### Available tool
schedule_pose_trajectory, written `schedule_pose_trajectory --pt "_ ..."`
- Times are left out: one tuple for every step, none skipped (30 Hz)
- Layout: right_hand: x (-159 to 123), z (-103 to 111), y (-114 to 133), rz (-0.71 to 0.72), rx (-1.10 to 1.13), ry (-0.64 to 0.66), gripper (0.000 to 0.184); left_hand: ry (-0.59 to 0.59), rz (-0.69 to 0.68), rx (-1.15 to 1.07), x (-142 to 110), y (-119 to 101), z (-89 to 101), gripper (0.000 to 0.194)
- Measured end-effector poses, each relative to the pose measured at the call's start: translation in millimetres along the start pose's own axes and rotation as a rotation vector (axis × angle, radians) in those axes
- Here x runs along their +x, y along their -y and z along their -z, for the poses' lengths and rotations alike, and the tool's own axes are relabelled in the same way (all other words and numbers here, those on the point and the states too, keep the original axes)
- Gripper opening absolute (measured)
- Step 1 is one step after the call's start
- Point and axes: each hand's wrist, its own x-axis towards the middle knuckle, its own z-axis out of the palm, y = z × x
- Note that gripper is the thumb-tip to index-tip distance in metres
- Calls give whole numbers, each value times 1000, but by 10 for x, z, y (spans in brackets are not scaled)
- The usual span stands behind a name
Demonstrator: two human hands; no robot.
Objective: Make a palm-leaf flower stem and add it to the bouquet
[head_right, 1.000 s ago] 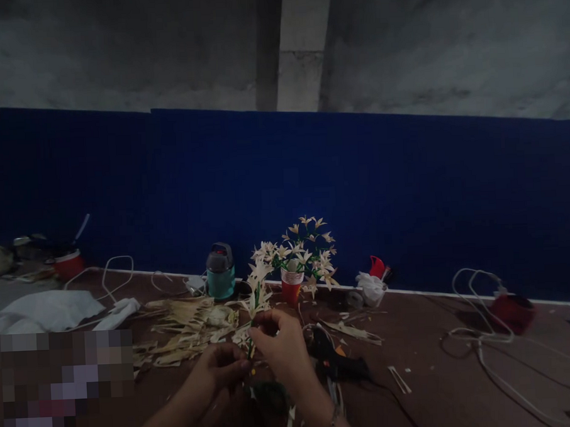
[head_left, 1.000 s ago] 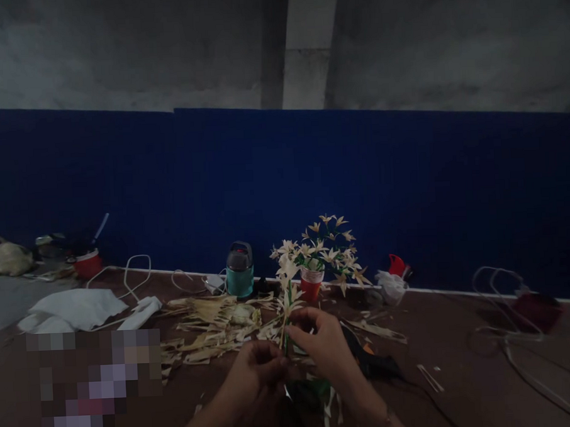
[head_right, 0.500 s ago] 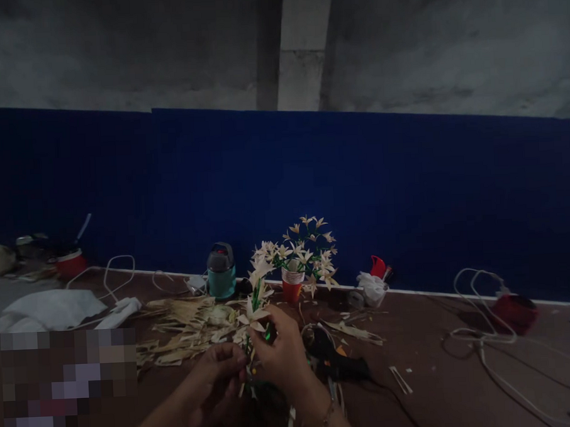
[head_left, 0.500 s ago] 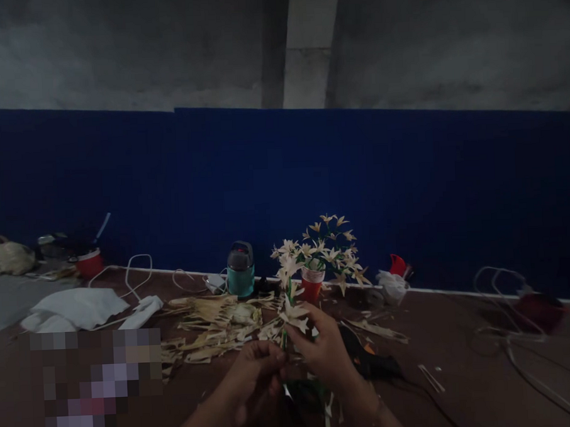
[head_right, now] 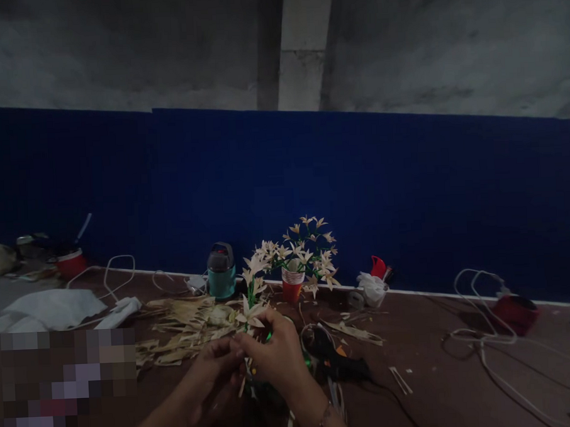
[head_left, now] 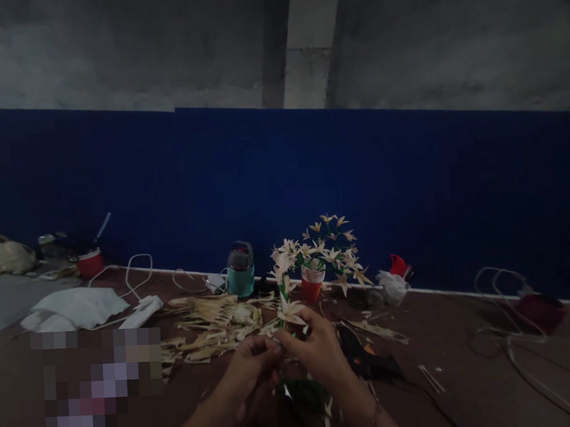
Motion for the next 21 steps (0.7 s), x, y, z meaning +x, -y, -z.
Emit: schedule_pose_trajectory --pt "-5 -16 -22 -14 -18 -7 14 -4 -2 19 0 2 -2 29" --pt "-11 -30 -44 -16 -44 -26 15 -7 0 37 2 4 -1 29" --pt "-17 -41 -62 -10 -72 -44 15 -11 -2 46 6 8 2 29" --pt "-23 -48 -74 -3 -98 -58 15 -14 -3 44 12 13 9 29" --pt "-29 -53 -79 3 -112 -59 15 -9 -2 34 20 20 18 29" --pt "-33 -54 -77 3 -109 -48 16 -1 -8 20 28 29 27 29" --pt "-36 -53 -69 -3 -94 -32 16 13 -11 10 35 36 35 29" --pt "-37 -49 -59 -13 -74 -17 17 22 -17 1 40 42 41 29" --pt "-34 -42 -47 -22 -49 -3 18 38 -18 -3 41 43 43 29" --pt "-29 -32 -37 -31 -22 13 17 54 -19 -12 37 40 41 29" --pt "-20 -17 -30 -43 10 34 15 68 -20 -28 29 31 34 29" --pt "-7 2 -25 -56 46 60 13 80 -16 -56 18 17 25 28" --pt "9 26 -22 -70 88 91 10 93 -4 -84 6 1 16 27" --pt "26 52 -20 -86 144 118 9 109 10 -108 -7 -15 10 26" --pt "44 80 -17 -111 214 133 9 131 19 -127 -17 -29 7 25" --pt "61 108 -12 -144 294 133 12 157 25 -135 -25 -39 10 25" --pt "76 132 -6 -186 373 122 16 186 31 -128 -29 -43 18 25" --pt "88 151 2 -233 442 104 20 211 40 -110 -30 -41 29 26" --pt "96 164 9 -281 496 82 23 226 51 -87 -29 -33 41 26" --pt "101 171 15 -319 527 62 26 226 58 -67 -27 -20 53 26" --pt "102 173 19 -341 536 44 26 212 64 -48 -26 -5 62 25"
